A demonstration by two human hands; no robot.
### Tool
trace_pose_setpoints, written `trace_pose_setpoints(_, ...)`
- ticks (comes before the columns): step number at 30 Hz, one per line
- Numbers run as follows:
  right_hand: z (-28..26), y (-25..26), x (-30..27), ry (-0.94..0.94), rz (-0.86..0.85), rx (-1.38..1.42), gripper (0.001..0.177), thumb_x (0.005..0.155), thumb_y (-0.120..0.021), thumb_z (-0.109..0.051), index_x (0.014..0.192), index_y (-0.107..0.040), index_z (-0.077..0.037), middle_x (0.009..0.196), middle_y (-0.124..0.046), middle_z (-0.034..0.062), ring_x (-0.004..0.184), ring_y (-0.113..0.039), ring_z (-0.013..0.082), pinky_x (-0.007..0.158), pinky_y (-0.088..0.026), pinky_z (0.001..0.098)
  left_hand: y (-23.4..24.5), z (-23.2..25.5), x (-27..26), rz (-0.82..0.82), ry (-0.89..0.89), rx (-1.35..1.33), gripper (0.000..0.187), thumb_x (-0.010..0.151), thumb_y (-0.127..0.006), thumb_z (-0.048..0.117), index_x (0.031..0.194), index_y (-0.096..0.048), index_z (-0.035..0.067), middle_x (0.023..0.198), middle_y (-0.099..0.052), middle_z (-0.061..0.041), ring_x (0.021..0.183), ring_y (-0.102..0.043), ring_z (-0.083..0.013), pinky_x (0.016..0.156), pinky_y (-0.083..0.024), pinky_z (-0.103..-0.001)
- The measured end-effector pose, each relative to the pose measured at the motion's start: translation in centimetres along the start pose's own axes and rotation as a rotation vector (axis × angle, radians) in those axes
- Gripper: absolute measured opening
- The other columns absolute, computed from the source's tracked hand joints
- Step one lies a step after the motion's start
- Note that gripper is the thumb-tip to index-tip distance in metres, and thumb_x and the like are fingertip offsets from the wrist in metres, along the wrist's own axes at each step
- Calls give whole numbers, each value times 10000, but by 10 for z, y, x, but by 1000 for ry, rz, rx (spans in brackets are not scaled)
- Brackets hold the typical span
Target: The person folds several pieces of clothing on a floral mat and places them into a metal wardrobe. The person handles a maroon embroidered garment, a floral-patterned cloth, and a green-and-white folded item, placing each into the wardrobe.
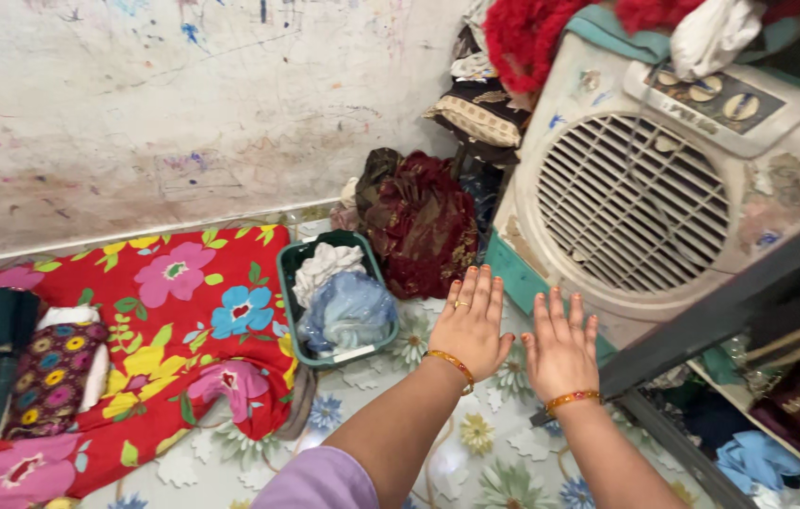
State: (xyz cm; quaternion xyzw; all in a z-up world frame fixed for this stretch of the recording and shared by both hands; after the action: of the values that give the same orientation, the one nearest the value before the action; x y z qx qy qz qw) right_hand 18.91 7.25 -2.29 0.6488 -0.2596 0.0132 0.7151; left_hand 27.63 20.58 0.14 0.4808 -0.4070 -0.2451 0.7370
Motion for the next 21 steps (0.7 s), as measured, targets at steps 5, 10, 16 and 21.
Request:
trace_pose_setpoints(5,-30,-6,-3,-1,0,34,634,963,-495,-358,1532,-393,-98,1645,-284,142,1536,-175,387,1218,-144,570,4,-27,-18,-28,4,-1,875,916,-560,460,1551,-261,-62,1650,-194,-264,1545,-130,-414,1233,-126,-512)
trace_pose_setpoints(10,-50,-8,-6,-18,24,67,605,990,-473,-324,1530,-393,-64,1648,-291,165,1538,-211,380,1230,-175,538,7,-47,-34,-16,-22,-12,878,905,-587,445,1549,-289,-71,1644,-220,-270,1539,-166,-414,1230,-166,-513)
trace_pose_setpoints(16,-57,-18,-14,-6,-7,69,626,992,-466,-317,1529,-371,-11,1642,-291,184,1535,-233,348,1232,-190,497,6,-52,-42,-2,-34,-31,866,901,-597,440,1534,-314,-79,1637,-237,-276,1536,-185,-420,1230,-175,-513)
trace_pose_setpoints(21,-59,-27,5,30,-24,96,636,992,-469,-329,1531,-359,-10,1639,-290,189,1528,-235,353,1225,-186,490,10,-63,-33,61,-3,-24,869,900,-595,438,1540,-309,-74,1641,-234,-272,1540,-187,-410,1234,-165,-509)
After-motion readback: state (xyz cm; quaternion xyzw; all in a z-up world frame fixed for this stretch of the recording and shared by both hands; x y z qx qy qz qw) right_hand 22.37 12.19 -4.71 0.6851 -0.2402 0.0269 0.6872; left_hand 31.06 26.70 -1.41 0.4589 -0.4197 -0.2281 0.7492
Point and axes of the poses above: each hand's wrist, its own x-axis towards the middle knuckle, its own y-axis out of the back of the hand, z = x × y, the point moved 5 cm from there along x, towards the middle knuckle
